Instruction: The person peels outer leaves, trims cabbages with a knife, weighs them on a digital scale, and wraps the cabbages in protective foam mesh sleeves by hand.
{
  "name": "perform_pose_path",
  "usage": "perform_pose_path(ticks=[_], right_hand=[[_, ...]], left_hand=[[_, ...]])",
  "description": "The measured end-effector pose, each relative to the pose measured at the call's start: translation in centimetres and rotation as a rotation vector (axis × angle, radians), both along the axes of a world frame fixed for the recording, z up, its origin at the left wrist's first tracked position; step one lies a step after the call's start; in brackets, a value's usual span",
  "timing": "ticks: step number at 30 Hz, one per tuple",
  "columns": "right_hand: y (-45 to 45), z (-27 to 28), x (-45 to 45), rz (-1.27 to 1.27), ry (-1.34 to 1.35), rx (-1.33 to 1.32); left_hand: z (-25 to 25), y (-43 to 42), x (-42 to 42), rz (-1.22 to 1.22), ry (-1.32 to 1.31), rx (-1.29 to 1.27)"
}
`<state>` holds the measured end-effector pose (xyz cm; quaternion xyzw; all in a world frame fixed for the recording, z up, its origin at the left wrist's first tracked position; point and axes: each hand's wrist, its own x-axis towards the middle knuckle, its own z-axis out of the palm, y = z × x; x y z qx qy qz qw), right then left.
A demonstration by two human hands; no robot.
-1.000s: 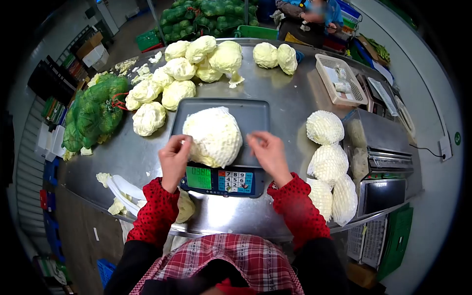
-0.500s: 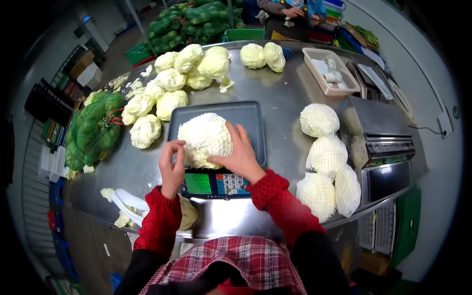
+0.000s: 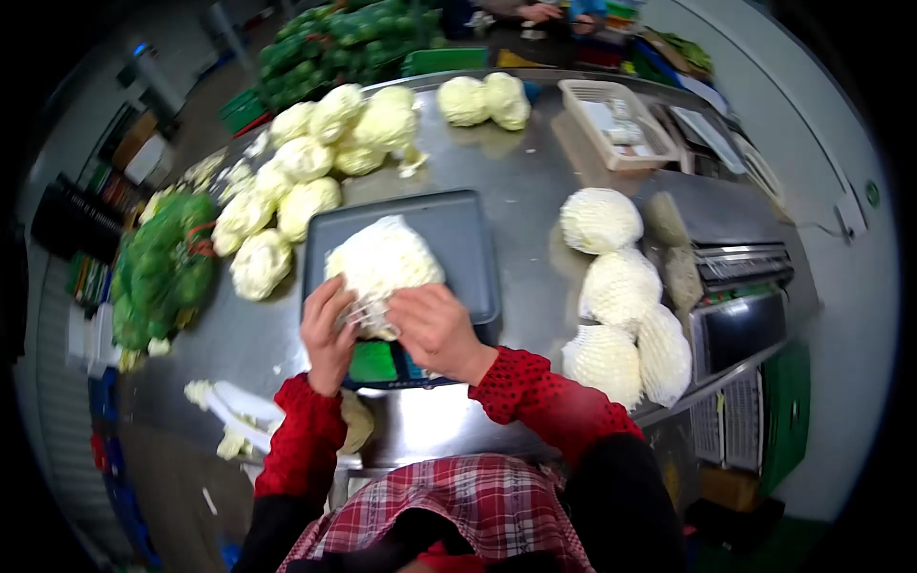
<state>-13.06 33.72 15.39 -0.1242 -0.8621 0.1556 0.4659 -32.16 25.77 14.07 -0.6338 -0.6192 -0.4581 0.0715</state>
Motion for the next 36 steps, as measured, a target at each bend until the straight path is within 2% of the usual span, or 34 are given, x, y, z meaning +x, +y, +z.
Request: perform_pose_path(ticks=[3,4,6,7,8,9,10,11,12,14,15,16,17,18,19,20,21,22,24,26,27,29,30,31,32,34,36], right_hand=[[0.8,0.9,2.0,0.187,-0.011,-0.301],[1.1,0.8,2.7,0.134,-0.008,-0.299],[2.0,0.2,3.0,0.069,0.142,-0.703],[3.0,-0.1,2.2,-0.116,0.207,-0.771],[3.9,-1.1,1.0,-0.119,0.220,-0.778],[5.2,-2.7,-0.5,-0.132,0.144,-0.918],[6.3,-4.1,-2.0,-0.144,0.068,-1.055],[6.7,-5.0,-3.0,-0.143,0.170,-1.189],[6.6,-4.1,-2.7,-0.142,0.182,-1.178],[5.9,-2.4,-2.5,0.014,0.322,-1.257],[5.5,-2.0,-1.8,0.024,0.402,-1.188],[5.7,-1.6,-0.2,-0.069,0.403,-0.992],[6.4,-2.1,1.9,-0.066,0.468,-0.996],[6.3,-0.1,4.4,-0.021,0.533,-0.983],[8.3,-2.0,7.8,-0.087,0.504,-0.871],[8.3,-0.8,10.1,0.007,0.559,-1.110],[8.4,0.5,12.3,0.076,0.632,-1.352],[8.4,0.8,14.1,0.143,0.777,-1.540],[10.4,-1.8,18.7,0.000,0.726,-1.476],[9.9,-3.1,21.3,-0.056,0.758,-1.460],[10.2,-3.9,22.4,-0.048,0.747,-1.463],[10.4,-7.0,24.0,-0.319,0.565,-1.323],[10.1,-8.4,24.0,-0.316,0.573,-1.333],[10.0,-9.6,23.6,-0.470,0.313,-1.177],[10.2,-10.6,22.9,-0.606,0.058,-1.005],[10.3,-9.4,21.5,-0.587,0.091,-0.981],[9.8,-9.8,21.7,-0.603,0.057,-1.028]], left_hand=[[0.0,-1.0,-0.5,-0.099,-0.097,-0.021],[0.6,-1.5,-0.5,-0.167,-0.103,-0.040],[0.9,-2.3,-0.5,-0.187,-0.173,-0.170],[0.9,-1.5,-0.2,-0.202,-0.162,-0.177],[1.2,-0.5,0.7,-0.094,-0.205,-0.167],[1.3,0.3,1.2,0.014,-0.245,-0.147],[0.8,0.9,0.7,0.005,-0.231,-0.145],[-0.3,1.8,0.0,0.012,-0.477,-0.157],[-1.0,2.7,-0.3,0.017,-0.723,-0.163],[-1.6,2.4,0.2,0.006,-0.584,-0.143],[-0.4,2.1,1.5,0.008,-0.522,-0.160],[0.5,2.0,3.3,-0.046,-0.437,-0.108],[1.8,1.9,5.5,-0.092,-0.453,-0.059],[3.0,2.0,7.1,-0.158,-0.357,-0.057],[4.0,2.1,9.1,-0.263,-0.357,-0.066],[4.8,2.4,10.2,-0.401,-0.496,-0.073],[4.9,2.9,10.7,-0.449,-0.261,-0.017],[4.8,3.4,11.0,-0.586,-0.327,-0.031],[5.1,4.0,8.2,-0.515,-0.418,-0.035],[3.6,4.9,1.7,-0.101,-0.250,0.096],[2.5,5.1,-1.9,0.068,-0.574,0.010],[-1.5,5.4,-11.7,0.471,-0.640,-0.058],[-2.4,5.4,-14.9,0.690,-0.737,-0.042],[-6.2,5.5,-19.6,0.821,-0.866,0.020],[-12.5,5.4,-25.7,0.742,-1.025,0.175],[-18.9,4.0,-33.6,0.942,-1.075,-0.021],[-20.0,4.2,-35.0,0.949,-1.249,-0.025]])
